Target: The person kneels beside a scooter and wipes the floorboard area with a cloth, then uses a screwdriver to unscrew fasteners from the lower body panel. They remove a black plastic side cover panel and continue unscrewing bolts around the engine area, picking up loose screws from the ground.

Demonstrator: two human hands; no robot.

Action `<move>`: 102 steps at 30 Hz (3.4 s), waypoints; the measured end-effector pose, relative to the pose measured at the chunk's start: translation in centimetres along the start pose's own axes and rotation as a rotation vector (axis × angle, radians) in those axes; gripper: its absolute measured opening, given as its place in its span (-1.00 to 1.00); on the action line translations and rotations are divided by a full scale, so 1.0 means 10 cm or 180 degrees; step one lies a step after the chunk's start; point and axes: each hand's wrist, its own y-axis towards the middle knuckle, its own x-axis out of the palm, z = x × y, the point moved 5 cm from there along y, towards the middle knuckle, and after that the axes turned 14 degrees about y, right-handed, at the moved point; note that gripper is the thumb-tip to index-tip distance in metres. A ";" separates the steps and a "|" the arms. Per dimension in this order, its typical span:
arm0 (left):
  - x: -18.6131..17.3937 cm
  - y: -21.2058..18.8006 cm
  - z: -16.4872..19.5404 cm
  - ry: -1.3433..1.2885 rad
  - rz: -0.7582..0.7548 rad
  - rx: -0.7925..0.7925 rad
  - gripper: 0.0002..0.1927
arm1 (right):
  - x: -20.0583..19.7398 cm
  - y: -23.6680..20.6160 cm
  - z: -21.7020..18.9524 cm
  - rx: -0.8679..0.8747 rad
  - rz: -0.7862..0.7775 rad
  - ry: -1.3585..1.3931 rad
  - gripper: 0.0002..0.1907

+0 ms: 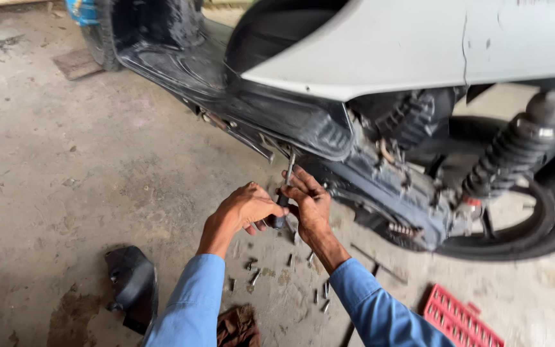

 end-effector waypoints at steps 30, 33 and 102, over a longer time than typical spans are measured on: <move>-0.15 -0.91 -2.87 0.0117 0.1453 -0.2804 -0.27 | -1.42 -1.17 1.57 0.0835 -0.0541 -0.3641 -0.29; -0.03 -1.09 -2.93 -0.0493 0.1685 -0.3130 -0.02 | -1.46 -1.19 1.63 0.0711 -0.0578 -0.3979 -0.30; 0.26 -1.03 0.40 -0.0572 0.0819 0.0535 -0.71 | 0.20 -1.34 -0.84 -0.2237 -0.1367 -0.2261 -0.37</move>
